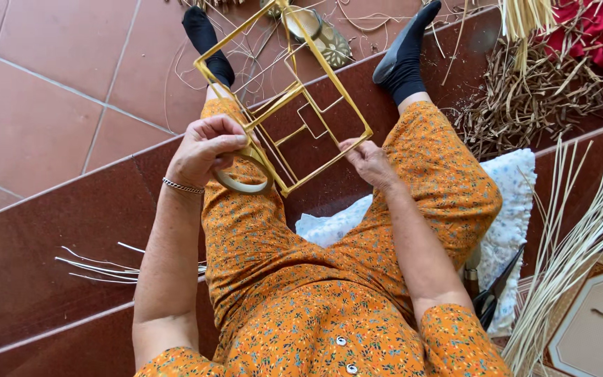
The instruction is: The person sits on the floor and assembles a rectangular basket frame using thin wooden strips, tape, and scissors. They wrap tape around the frame's joints to secure them, cut excess tape, and adjust the frame's shape.
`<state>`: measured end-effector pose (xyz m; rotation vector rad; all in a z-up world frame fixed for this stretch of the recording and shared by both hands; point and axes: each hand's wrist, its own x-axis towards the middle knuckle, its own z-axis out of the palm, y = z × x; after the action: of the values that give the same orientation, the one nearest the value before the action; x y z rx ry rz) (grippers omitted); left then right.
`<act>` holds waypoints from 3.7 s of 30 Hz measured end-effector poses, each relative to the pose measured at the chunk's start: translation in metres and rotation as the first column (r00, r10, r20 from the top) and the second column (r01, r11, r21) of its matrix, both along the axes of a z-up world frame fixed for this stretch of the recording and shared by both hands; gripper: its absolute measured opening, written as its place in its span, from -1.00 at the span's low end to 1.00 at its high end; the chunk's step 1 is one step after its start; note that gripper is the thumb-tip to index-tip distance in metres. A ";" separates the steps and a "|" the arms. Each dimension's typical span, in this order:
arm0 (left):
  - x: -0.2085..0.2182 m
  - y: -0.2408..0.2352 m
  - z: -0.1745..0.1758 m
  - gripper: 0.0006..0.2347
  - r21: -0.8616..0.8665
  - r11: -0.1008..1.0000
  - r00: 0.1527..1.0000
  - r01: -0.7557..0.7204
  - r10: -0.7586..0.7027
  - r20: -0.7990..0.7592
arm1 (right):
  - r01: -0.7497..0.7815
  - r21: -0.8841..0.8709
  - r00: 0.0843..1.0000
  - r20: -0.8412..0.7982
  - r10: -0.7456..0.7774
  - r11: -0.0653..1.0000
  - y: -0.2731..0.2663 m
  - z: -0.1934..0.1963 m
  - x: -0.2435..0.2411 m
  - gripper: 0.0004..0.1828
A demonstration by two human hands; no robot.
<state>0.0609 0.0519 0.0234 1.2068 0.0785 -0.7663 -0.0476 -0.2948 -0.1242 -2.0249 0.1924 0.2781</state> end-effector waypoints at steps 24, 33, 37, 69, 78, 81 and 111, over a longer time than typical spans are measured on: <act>-0.035 -0.021 -0.057 -0.96 0.010 0.993 0.992 0.121 -0.121 0.015 | 0.071 0.487 0.936 0.269 -0.227 0.870 0.014 0.055 0.087 -0.69; -0.013 -0.058 -0.102 -0.96 0.144 0.968 0.972 -0.203 0.182 0.146 | 0.014 0.408 0.948 0.285 -0.142 0.913 0.024 0.059 0.141 -0.56; 0.021 -0.056 -0.108 -0.93 0.152 0.958 0.965 -0.241 0.221 0.138 | 0.031 0.277 0.964 0.247 -0.102 0.960 0.019 0.037 0.135 -0.57; -0.070 -0.097 -0.044 -0.94 0.317 0.939 0.810 -0.131 -0.082 0.580 | 0.096 0.306 0.936 0.295 -0.190 0.947 0.035 0.068 -0.002 -0.85; -0.091 -0.118 -0.023 -0.93 0.492 0.857 0.652 -0.153 -0.286 0.702 | 0.032 0.034 0.901 0.432 -0.043 0.999 0.047 0.108 -0.025 -0.92; -0.092 -0.122 -0.026 -0.88 0.488 0.861 0.651 -0.143 -0.289 0.702 | 0.066 0.004 0.898 0.435 -0.061 0.998 0.046 0.096 -0.030 -0.96; -0.055 -0.133 -0.043 -0.79 0.516 0.857 0.904 0.004 -0.224 0.365 | 0.382 0.045 0.860 0.349 -0.373 0.923 0.005 0.021 0.048 -0.77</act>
<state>0.0061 -0.0807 -0.0197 1.8764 -0.1589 -0.5910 0.0002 -0.2902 -0.1031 -1.9739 0.3627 -0.3371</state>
